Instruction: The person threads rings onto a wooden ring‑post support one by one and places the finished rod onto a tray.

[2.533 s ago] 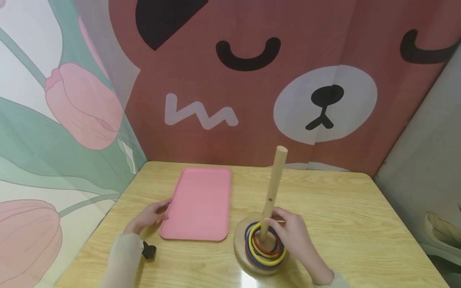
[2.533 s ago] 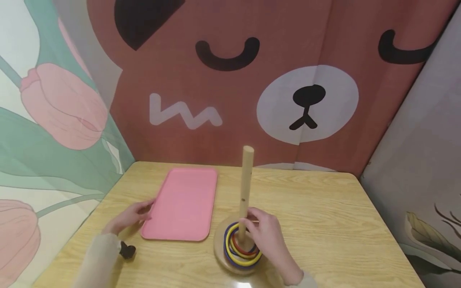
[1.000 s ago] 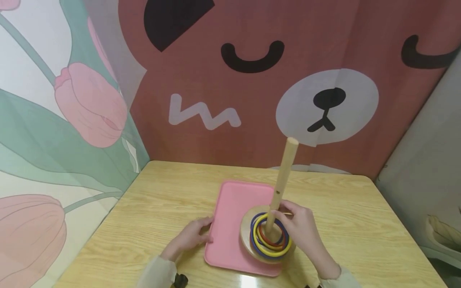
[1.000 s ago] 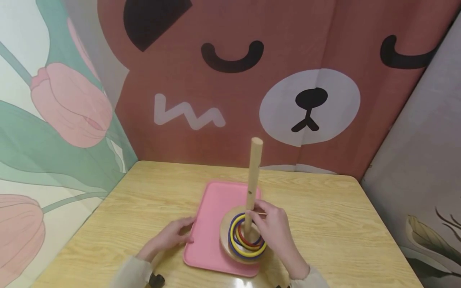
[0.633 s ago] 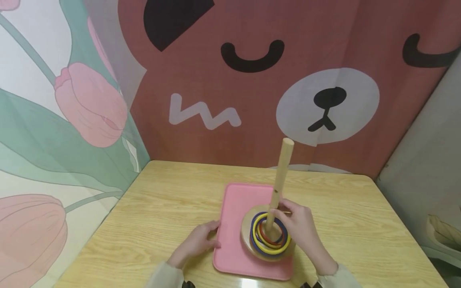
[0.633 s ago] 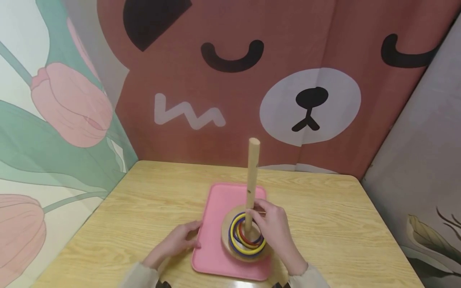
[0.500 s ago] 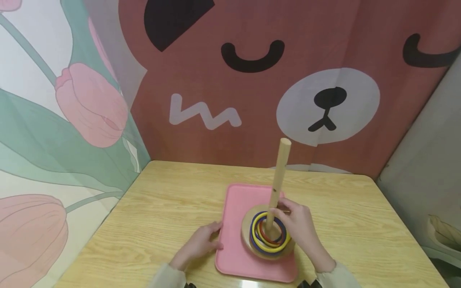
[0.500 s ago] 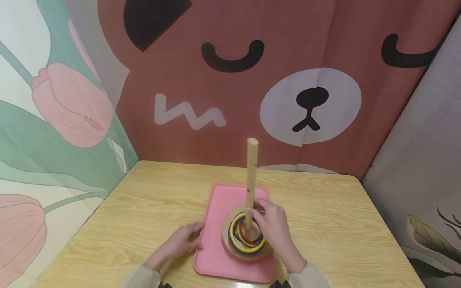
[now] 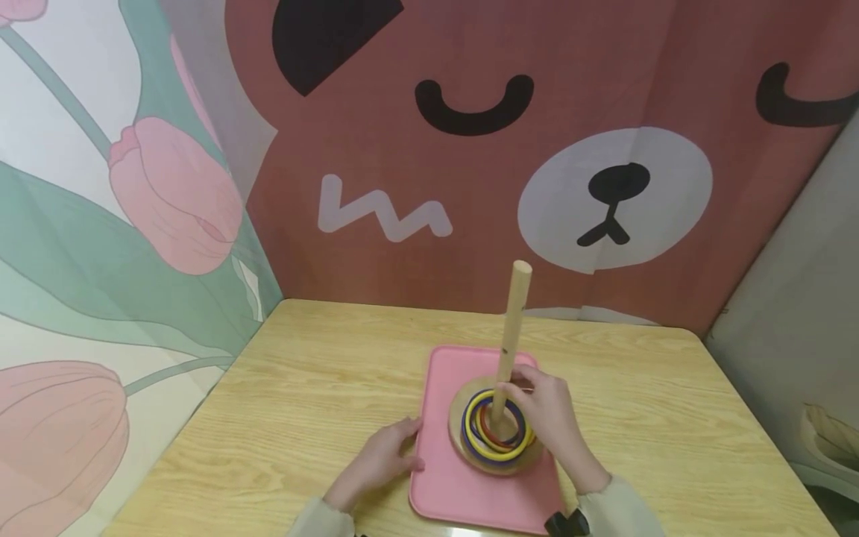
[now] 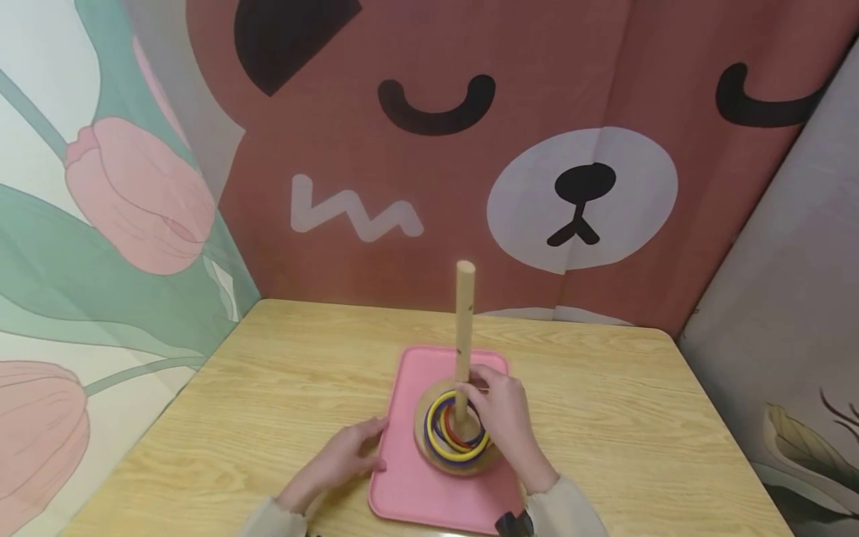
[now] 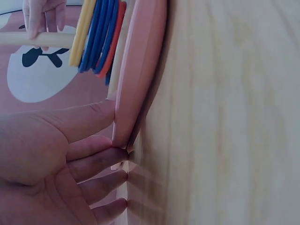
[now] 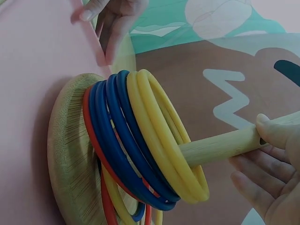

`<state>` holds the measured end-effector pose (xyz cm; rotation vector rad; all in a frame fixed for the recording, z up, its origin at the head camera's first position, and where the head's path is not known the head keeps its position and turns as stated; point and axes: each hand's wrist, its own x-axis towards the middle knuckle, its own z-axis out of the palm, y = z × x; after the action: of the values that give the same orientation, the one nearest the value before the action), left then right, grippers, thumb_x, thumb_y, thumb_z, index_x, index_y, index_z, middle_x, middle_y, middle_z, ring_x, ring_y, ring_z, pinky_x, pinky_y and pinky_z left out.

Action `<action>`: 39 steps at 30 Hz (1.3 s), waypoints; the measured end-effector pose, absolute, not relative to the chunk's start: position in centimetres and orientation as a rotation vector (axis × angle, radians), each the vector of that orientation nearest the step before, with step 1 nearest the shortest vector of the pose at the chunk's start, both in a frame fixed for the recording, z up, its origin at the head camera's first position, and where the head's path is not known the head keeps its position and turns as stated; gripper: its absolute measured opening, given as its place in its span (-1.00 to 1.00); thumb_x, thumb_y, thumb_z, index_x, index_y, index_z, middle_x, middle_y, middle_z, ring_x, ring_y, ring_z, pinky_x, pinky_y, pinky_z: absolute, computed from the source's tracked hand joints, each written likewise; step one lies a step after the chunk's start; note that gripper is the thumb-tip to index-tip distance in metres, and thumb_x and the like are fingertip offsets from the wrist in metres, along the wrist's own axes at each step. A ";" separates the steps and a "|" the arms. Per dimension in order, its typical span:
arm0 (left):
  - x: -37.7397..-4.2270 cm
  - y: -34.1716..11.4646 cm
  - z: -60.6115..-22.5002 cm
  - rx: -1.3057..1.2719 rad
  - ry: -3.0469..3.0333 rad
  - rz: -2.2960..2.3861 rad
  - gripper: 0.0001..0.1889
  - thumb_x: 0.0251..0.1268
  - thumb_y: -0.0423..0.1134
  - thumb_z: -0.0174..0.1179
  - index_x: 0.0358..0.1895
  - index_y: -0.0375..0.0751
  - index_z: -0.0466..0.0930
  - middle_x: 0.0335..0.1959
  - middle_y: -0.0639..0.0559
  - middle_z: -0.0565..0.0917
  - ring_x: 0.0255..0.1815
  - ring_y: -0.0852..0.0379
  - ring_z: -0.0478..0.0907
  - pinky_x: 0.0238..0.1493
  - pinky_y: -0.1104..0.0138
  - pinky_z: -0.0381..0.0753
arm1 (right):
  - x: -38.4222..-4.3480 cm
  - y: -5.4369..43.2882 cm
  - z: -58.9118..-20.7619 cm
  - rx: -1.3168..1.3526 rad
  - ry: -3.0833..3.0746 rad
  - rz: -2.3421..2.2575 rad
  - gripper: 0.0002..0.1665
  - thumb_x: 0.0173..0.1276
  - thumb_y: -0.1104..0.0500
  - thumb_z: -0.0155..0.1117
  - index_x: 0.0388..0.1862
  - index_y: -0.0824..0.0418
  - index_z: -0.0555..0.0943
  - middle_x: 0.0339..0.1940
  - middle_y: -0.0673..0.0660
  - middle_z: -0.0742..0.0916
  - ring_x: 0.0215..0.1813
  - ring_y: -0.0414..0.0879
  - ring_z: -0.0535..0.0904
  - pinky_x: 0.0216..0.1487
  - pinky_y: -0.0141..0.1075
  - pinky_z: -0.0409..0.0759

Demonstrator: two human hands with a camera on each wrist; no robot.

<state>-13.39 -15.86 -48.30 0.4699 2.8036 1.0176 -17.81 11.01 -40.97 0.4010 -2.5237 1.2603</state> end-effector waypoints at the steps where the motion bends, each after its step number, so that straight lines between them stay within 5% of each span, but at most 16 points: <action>1: -13.4 -15.8 -48.3 0.468 2.807 1.012 -0.27 0.00 -0.21 0.42 0.30 -0.39 0.40 0.28 -0.30 0.50 0.34 -0.31 0.40 0.37 -0.15 0.33 | -17.9 11.0 -41.1 0.401 -2.527 1.262 -0.82 0.16 0.24 0.44 -0.23 0.21 0.72 -0.34 0.14 0.81 -0.21 0.04 0.77 -0.23 -0.28 0.77; 27: -13.4 -16.5 -48.3 0.553 2.703 1.071 -0.23 0.05 -0.15 0.40 0.35 -0.35 0.34 0.35 -0.22 0.45 0.40 -0.23 0.36 0.44 -0.08 0.28 | -17.7 12.1 -41.7 0.276 -2.629 1.382 -0.76 0.26 0.18 0.37 -0.08 0.15 0.71 -0.18 0.10 0.80 -0.06 0.00 0.73 -0.06 -0.23 0.74; 35: -14.1 -17.8 -47.7 0.531 2.677 1.115 -0.26 0.13 -0.17 0.35 0.38 -0.34 0.30 0.36 -0.22 0.44 0.41 -0.21 0.34 0.45 -0.12 0.26 | -17.4 14.4 -41.5 0.231 -2.578 1.325 -0.74 0.34 0.19 0.30 -0.04 0.27 0.69 -0.12 0.19 0.79 -0.03 0.10 0.72 -0.03 -0.16 0.73; 39: -14.4 -18.5 -47.4 0.530 2.681 1.124 -0.30 0.21 -0.17 0.29 0.39 -0.36 0.28 0.37 -0.26 0.42 0.41 -0.24 0.33 0.44 -0.15 0.25 | -17.4 15.9 -42.0 0.214 -2.545 1.262 -0.76 0.36 0.16 0.29 -0.06 0.23 0.71 -0.14 0.17 0.80 -0.09 -0.01 0.75 -0.11 -0.31 0.75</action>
<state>-14.40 -18.52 -47.40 0.5296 2.6810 1.1236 -17.42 15.93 -41.97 0.2144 -2.5453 1.2622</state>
